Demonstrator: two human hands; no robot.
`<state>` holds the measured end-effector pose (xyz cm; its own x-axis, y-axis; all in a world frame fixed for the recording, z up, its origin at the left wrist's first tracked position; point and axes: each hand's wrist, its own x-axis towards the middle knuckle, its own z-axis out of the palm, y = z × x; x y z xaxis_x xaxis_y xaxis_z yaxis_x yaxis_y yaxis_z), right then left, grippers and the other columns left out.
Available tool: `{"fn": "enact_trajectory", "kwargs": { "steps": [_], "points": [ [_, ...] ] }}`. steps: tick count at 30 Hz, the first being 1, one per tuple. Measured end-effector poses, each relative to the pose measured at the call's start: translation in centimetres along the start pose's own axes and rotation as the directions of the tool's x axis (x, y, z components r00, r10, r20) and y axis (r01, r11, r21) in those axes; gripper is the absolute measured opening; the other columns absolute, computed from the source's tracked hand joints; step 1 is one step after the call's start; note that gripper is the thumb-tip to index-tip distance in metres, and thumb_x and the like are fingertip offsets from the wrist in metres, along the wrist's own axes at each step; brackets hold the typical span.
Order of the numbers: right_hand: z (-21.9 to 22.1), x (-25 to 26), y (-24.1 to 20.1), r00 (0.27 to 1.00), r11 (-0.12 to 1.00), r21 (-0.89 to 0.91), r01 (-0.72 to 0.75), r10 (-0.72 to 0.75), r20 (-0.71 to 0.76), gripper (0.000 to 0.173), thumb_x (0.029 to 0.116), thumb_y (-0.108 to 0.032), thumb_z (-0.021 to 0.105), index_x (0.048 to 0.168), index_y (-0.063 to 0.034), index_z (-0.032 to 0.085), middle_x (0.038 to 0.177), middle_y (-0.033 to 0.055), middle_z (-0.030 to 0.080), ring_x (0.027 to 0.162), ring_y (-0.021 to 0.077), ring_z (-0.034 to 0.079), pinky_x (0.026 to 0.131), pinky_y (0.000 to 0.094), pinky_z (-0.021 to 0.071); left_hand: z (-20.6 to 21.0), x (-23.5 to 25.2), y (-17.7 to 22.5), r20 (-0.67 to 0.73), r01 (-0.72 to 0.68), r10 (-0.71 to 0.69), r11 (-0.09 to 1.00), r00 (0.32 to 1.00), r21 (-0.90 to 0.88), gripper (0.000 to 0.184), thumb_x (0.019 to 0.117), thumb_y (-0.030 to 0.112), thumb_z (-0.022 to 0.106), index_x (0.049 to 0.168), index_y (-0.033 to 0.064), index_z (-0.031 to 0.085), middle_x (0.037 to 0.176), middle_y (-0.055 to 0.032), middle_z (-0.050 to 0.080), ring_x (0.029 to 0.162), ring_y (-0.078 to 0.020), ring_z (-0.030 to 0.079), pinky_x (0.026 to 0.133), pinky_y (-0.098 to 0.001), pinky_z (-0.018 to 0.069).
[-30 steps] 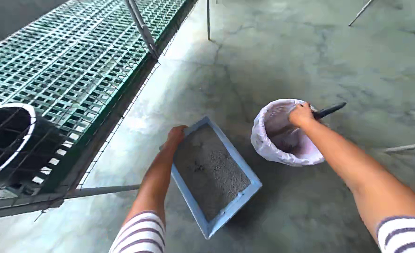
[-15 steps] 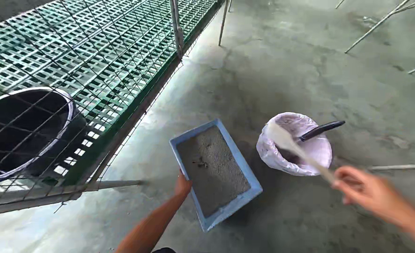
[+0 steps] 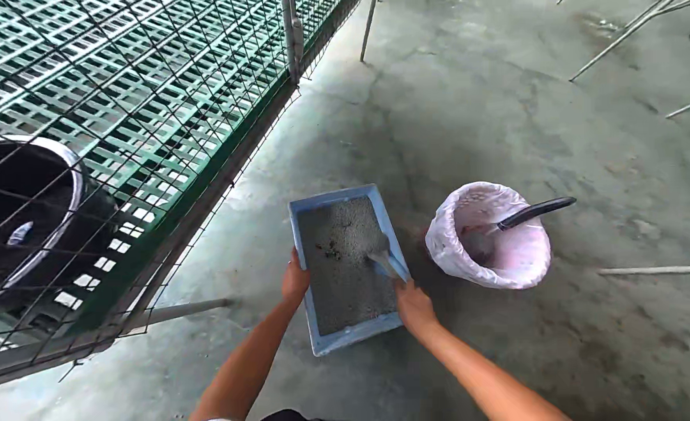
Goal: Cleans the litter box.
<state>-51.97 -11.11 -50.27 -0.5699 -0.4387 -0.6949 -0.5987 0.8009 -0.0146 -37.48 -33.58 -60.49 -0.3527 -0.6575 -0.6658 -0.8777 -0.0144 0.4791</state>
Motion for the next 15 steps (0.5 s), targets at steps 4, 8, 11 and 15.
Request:
{"fn": "enact_trajectory", "kwargs": {
  "steps": [4,8,11,15],
  "points": [
    [-2.4,4.4,-3.4,1.000,0.999,0.040,-0.006,0.007,-0.026,0.055,0.1034,-0.001,0.046,0.157,-0.0033,0.036,0.151,0.0314,0.042,0.124,0.0496,0.057,0.097,0.0589,0.0524,-0.1,0.1,-0.3,0.006,0.004,-0.004,1.000,1.000,0.005,0.090,0.0937,0.008,0.065,0.165,0.0168,0.011,0.133,-0.0261,0.061,0.120,-0.0434,0.063,0.099,-0.0602,0.0502],
    [0.4,-2.0,-0.7,0.997,0.999,-0.005,0.037,-0.037,0.068,0.055,0.1011,0.002,0.048,0.155,-0.0005,0.038,0.147,0.0343,0.045,0.121,0.0516,0.058,0.095,0.0597,0.0531,-0.3,0.1,-0.2,0.026,0.012,-0.012,1.000,1.000,0.009,0.088,0.0952,0.007,0.063,0.165,0.0160,0.009,0.135,-0.0263,0.060,0.122,-0.0432,0.062,0.100,-0.0594,0.0499],
    [2.5,-4.7,0.8,0.995,0.997,-0.070,0.024,-0.017,0.099,0.057,0.1011,0.004,0.047,0.156,-0.0033,0.038,0.146,0.0331,0.046,0.121,0.0503,0.059,0.093,0.0583,0.0543,-0.2,0.0,0.0,0.025,0.025,-0.025,0.999,0.999,0.022,0.088,0.0948,0.006,0.061,0.165,0.0160,0.009,0.136,-0.0251,0.060,0.122,-0.0417,0.062,0.100,-0.0578,0.0509],
    [-0.7,0.9,-3.3,0.998,0.998,-0.004,0.065,-0.065,0.020,0.051,0.1032,0.001,0.044,0.154,0.0033,0.037,0.148,0.0341,0.044,0.124,0.0508,0.056,0.098,0.0603,0.0513,-0.2,-0.2,-0.1,0.014,0.009,-0.009,1.000,1.000,0.019,0.089,0.0947,0.008,0.063,0.164,0.0146,0.008,0.137,-0.0261,0.059,0.122,-0.0427,0.062,0.100,-0.0596,0.0500]
  ]
}}
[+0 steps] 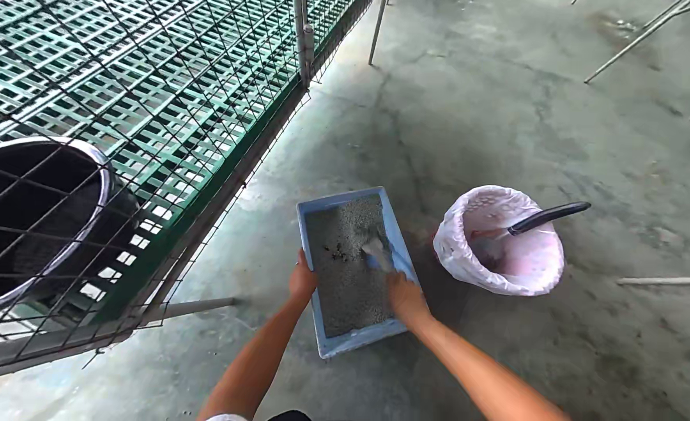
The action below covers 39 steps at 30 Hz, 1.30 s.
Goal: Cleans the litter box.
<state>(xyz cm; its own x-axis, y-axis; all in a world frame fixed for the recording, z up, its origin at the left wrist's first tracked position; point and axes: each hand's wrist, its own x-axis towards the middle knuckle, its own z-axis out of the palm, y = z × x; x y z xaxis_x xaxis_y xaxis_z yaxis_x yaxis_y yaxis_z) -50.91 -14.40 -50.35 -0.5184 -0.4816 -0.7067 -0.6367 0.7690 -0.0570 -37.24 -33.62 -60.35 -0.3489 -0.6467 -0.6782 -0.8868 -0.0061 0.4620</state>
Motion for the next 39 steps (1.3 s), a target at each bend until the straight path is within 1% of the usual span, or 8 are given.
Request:
{"fn": "enact_trajectory", "kwargs": {
  "steps": [4,11,19,25,28,32,35,39],
  "points": [
    [-2.1,3.4,-3.3,0.999,1.000,0.012,0.025,-0.025,-0.031,0.048,0.1065,-0.004,0.040,0.153,0.0059,0.034,0.148,0.0331,0.044,0.126,0.0486,0.057,0.098,0.0568,0.0521,-0.3,-0.3,-0.1,0.012,-0.006,0.006,1.000,1.000,-0.008,0.089,0.0954,0.010,0.063,0.164,0.0132,0.007,0.137,-0.0277,0.058,0.123,-0.0444,0.061,0.101,-0.0602,0.0493],
    [5.1,-7.6,-0.1,0.991,0.993,-0.089,0.071,-0.060,0.123,0.059,0.1000,0.006,0.048,0.157,-0.0017,0.036,0.148,0.0312,0.045,0.124,0.0497,0.057,0.094,0.0567,0.0540,-0.1,0.0,0.2,0.014,0.003,-0.003,1.000,1.000,-0.016,0.085,0.0964,0.009,0.061,0.164,0.0147,0.009,0.137,-0.0262,0.059,0.123,-0.0429,0.061,0.101,-0.0590,0.0500],
    [-1.6,2.2,-8.0,0.997,0.997,0.007,0.072,-0.072,0.011,0.052,0.1042,-0.001,0.044,0.154,0.0071,0.032,0.150,0.0313,0.042,0.128,0.0463,0.056,0.100,0.0538,0.0522,-0.4,0.0,-0.1,0.023,-0.006,0.006,1.000,1.000,-0.028,0.084,0.0963,0.011,0.063,0.164,0.0132,0.013,0.136,-0.0265,0.060,0.124,-0.0430,0.061,0.102,-0.0592,0.0490],
    [5.1,-7.0,-1.8,0.987,0.991,-0.082,0.106,-0.095,0.127,0.055,0.1019,0.005,0.045,0.156,0.0022,0.034,0.147,0.0316,0.045,0.125,0.0500,0.056,0.096,0.0569,0.0534,-0.3,0.2,0.2,0.028,0.000,0.000,1.000,1.000,-0.028,0.082,0.0958,0.007,0.061,0.163,0.0122,0.014,0.136,-0.0258,0.060,0.124,-0.0419,0.061,0.102,-0.0579,0.0497],
    [5.5,-5.5,-2.0,0.989,0.989,-0.078,0.127,-0.121,0.080,0.054,0.1007,0.006,0.046,0.154,0.0051,0.036,0.144,0.0340,0.047,0.121,0.0509,0.058,0.094,0.0576,0.0539,-0.3,0.7,0.1,0.042,0.001,0.000,1.000,0.999,-0.026,0.081,0.0957,0.013,0.064,0.162,0.0125,0.018,0.136,-0.0254,0.060,0.125,-0.0416,0.060,0.103,-0.0580,0.0488],
    [1.0,-0.1,-5.3,0.992,0.993,0.006,0.119,-0.119,0.041,0.056,0.1017,0.004,0.046,0.156,0.0022,0.033,0.149,0.0315,0.044,0.126,0.0486,0.056,0.099,0.0576,0.0515,-1.5,5.0,-0.1,0.072,-0.047,0.074,0.946,0.995,-0.321,0.074,0.1001,0.029,0.066,0.161,0.0119,0.027,0.136,-0.0308,0.057,0.120,-0.0457,0.060,0.098,-0.0618,0.0486],
    [-0.3,-0.6,-2.5,0.992,0.977,0.189,0.104,-0.115,0.049,0.050,0.1070,-0.008,0.043,0.157,-0.0090,0.040,0.141,0.0275,0.056,0.123,0.0450,0.061,0.102,0.0596,0.0488,-2.1,6.0,0.3,0.072,-0.135,0.184,0.890,0.980,-0.437,0.067,0.1016,0.010,0.060,0.160,0.0068,0.027,0.143,-0.0300,0.052,0.125,-0.0426,0.058,0.101,-0.0582,0.0480],
    [3.6,-3.7,4.4,0.984,0.887,0.427,0.178,-0.156,-0.086,0.045,0.1085,-0.011,0.043,0.153,-0.0016,0.045,0.118,0.0286,0.068,0.105,0.0418,0.069,0.098,0.0546,0.0518,-2.7,2.4,0.5,-0.043,-0.313,0.328,0.846,0.944,-0.432,0.073,0.0967,-0.002,0.059,0.160,0.0021,0.024,0.143,-0.0296,0.053,0.130,-0.0381,0.057,0.110,-0.0511,0.0442]
  ]
}}
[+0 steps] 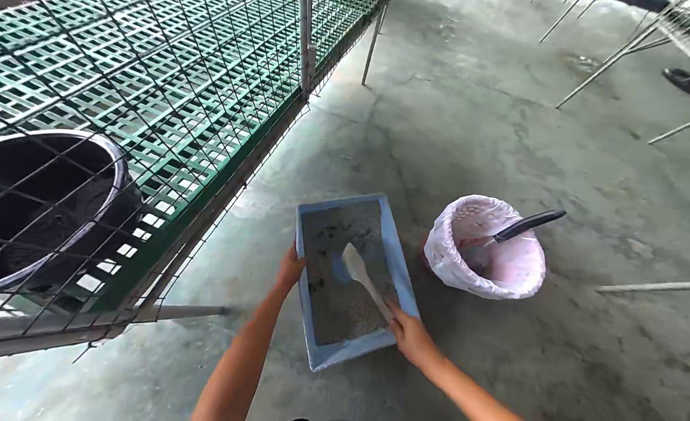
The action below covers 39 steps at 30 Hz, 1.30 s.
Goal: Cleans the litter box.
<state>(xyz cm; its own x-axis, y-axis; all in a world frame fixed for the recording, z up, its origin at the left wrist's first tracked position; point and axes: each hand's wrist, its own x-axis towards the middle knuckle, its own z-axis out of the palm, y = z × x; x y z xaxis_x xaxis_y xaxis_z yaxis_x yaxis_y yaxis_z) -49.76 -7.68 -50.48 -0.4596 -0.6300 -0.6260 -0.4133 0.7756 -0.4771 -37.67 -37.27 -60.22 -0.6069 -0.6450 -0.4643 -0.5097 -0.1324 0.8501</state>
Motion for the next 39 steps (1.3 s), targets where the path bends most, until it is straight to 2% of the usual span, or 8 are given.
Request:
{"fn": "enact_trajectory", "kwargs": {
  "steps": [3,8,11,17,20,26,35,39],
  "points": [
    [1.6,-2.8,3.4,0.993,0.997,-0.045,0.065,-0.069,-0.092,0.044,0.1064,-0.005,0.045,0.150,0.0032,0.047,0.127,0.0299,0.066,0.117,0.0443,0.066,0.108,0.0545,0.0472,-0.1,-4.1,1.1,-0.036,-0.063,0.063,0.998,0.997,0.016,0.072,0.0977,0.000,0.058,0.160,0.0004,0.023,0.137,-0.0307,0.058,0.125,-0.0381,0.061,0.108,-0.0508,0.0465],
    [-0.9,-8.8,3.3,0.812,0.887,-0.293,0.358,-0.450,-0.370,0.038,0.0922,0.002,0.057,0.128,0.0047,0.068,0.096,0.0240,0.075,0.078,0.0403,0.076,0.068,0.0547,0.0610,0.4,-10.1,0.6,-0.151,-0.259,0.251,0.965,0.956,-0.033,0.061,0.0959,-0.001,0.057,0.150,-0.0148,0.033,0.126,-0.0317,0.064,0.113,-0.0301,0.067,0.102,-0.0416,0.0516],
    [-2.4,-10.8,2.9,0.784,0.889,-0.317,0.329,-0.445,-0.433,0.038,0.0905,0.000,0.058,0.126,0.0014,0.071,0.086,0.0219,0.074,0.068,0.0376,0.073,0.059,0.0522,0.0590,0.7,-10.4,0.7,-0.163,-0.256,0.250,0.966,0.954,-0.019,0.060,0.0961,-0.001,0.057,0.150,-0.0151,0.034,0.125,-0.0321,0.064,0.113,-0.0311,0.068,0.102,-0.0432,0.0512],
    [-4.8,-7.6,0.0,0.982,0.956,-0.288,-0.053,-0.002,-0.187,0.046,0.1016,-0.005,0.054,0.145,-0.0181,0.061,0.125,0.0301,0.062,0.113,0.0456,0.064,0.093,0.0544,0.0532,0.0,-2.8,-1.0,-0.087,0.031,-0.031,0.999,0.996,0.006,0.075,0.0989,0.003,0.058,0.162,0.0044,0.018,0.143,-0.0303,0.053,0.130,-0.0401,0.057,0.110,-0.0532,0.0438],
    [-4.6,-5.3,-1.7,0.982,0.876,-0.447,-0.182,0.182,-0.043,0.050,0.1037,-0.005,0.048,0.151,-0.0204,0.053,0.142,0.0285,0.052,0.129,0.0448,0.054,0.099,0.0527,0.0515,0.2,-0.7,-2.6,-0.066,0.133,-0.127,0.986,0.990,0.096,0.079,0.0982,0.005,0.061,0.163,0.0059,0.015,0.143,-0.0307,0.053,0.130,-0.0426,0.056,0.109,-0.0559,0.0444],
    [-2.6,4.4,-5.4,0.990,0.883,-0.453,-0.122,0.143,0.012,0.048,0.1024,0.002,0.046,0.150,0.0020,0.044,0.146,0.0337,0.046,0.130,0.0517,0.051,0.099,0.0618,0.0497,0.8,-0.8,-3.2,-0.087,0.202,-0.187,0.954,0.979,0.222,0.074,0.1009,0.006,0.053,0.163,0.0063,0.013,0.136,-0.0324,0.057,0.125,-0.0457,0.059,0.106,-0.0587,0.0456],
    [-0.5,-1.8,-2.1,0.981,0.880,-0.468,-0.087,0.156,0.111,0.055,0.1003,0.006,0.046,0.154,-0.0037,0.042,0.142,0.0320,0.052,0.122,0.0508,0.058,0.096,0.0614,0.0515,5.8,-12.8,-8.1,0.094,0.450,-0.453,0.891,0.886,0.052,0.091,0.0909,0.008,0.073,0.162,0.0048,0.016,0.134,-0.0337,0.056,0.122,-0.0468,0.059,0.100,-0.0607,0.0479],
    [-4.2,3.4,-3.5,0.990,0.952,-0.290,-0.097,0.121,0.069,0.045,0.1052,-0.007,0.046,0.150,-0.0067,0.050,0.137,0.0311,0.057,0.124,0.0486,0.059,0.102,0.0628,0.0472,6.1,-14.3,-7.6,0.040,0.422,-0.428,0.900,0.903,0.109,0.072,0.0885,0.001,0.073,0.151,-0.0034,0.037,0.130,-0.0322,0.060,0.122,-0.0446,0.059,0.102,-0.0595,0.0468]
  ]
}}
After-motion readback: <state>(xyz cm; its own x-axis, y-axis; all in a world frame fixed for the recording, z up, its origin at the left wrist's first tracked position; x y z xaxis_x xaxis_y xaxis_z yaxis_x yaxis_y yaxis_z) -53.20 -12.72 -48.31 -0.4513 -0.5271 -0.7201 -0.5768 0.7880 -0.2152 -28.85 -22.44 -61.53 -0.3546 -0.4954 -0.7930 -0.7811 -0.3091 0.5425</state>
